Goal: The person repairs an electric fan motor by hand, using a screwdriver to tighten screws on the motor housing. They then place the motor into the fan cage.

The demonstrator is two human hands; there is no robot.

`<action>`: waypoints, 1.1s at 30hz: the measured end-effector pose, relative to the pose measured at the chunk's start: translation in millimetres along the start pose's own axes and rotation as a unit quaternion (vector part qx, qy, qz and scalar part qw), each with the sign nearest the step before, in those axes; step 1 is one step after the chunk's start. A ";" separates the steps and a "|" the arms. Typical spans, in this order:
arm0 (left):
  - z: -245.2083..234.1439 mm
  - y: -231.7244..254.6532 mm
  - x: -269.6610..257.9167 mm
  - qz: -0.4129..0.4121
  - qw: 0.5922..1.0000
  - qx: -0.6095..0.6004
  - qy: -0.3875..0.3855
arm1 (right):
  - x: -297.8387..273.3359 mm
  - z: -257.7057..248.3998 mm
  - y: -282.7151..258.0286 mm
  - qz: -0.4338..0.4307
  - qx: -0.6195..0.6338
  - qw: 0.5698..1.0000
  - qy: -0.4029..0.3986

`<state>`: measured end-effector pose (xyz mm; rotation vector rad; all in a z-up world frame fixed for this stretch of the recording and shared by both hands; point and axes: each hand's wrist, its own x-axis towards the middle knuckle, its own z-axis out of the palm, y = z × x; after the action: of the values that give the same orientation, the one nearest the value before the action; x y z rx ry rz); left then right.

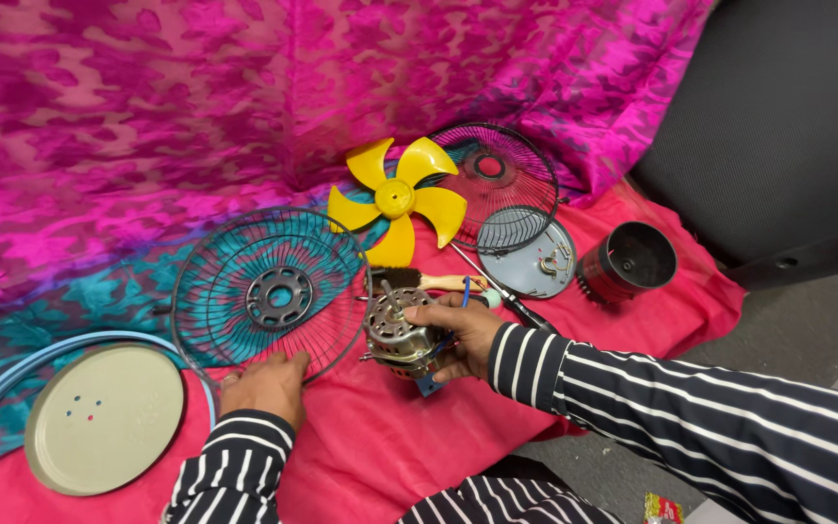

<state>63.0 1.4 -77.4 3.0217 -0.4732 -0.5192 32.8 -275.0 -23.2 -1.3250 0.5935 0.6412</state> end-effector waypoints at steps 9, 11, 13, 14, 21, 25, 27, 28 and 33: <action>-64.0 -22.0 -18.4 0.081 0.928 -0.117 0.343 | -5.0 12.1 9.8 0.012 0.020 0.999 -0.029; -73.7 -17.0 -26.2 0.094 0.921 -0.127 0.356 | 1.1 18.1 11.3 0.001 0.017 0.999 -0.046; -78.7 -13.2 -36.3 0.099 0.918 -0.135 0.359 | 9.4 24.2 12.6 0.001 0.030 0.999 -0.035; -79.6 -11.7 -41.0 0.114 0.912 -0.133 0.371 | 13.5 26.9 13.0 0.001 0.036 0.999 -0.031; -62.8 -20.2 -65.0 0.111 0.917 -0.108 0.369 | 37.4 42.3 12.1 0.009 0.054 0.998 -0.029; -43.8 -26.1 -65.7 0.079 0.937 -0.091 0.328 | 36.5 44.8 17.2 -0.004 0.122 0.992 -0.016; -33.6 -29.2 -65.2 0.072 0.947 -0.087 0.300 | 30.4 40.7 17.0 -0.029 0.161 0.987 0.001; -28.0 -29.8 -64.8 0.070 0.952 -0.085 0.286 | 26.0 37.4 16.1 -0.045 0.173 0.984 0.015; 1.9 -26.9 -65.7 0.123 0.970 -0.105 0.179 | 0.5 18.4 -3.2 -0.136 0.207 0.967 -0.058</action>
<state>11.2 47.1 -60.6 2.7123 -0.7010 -0.0035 36.1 -257.3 -18.6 -0.9452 0.4111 0.3407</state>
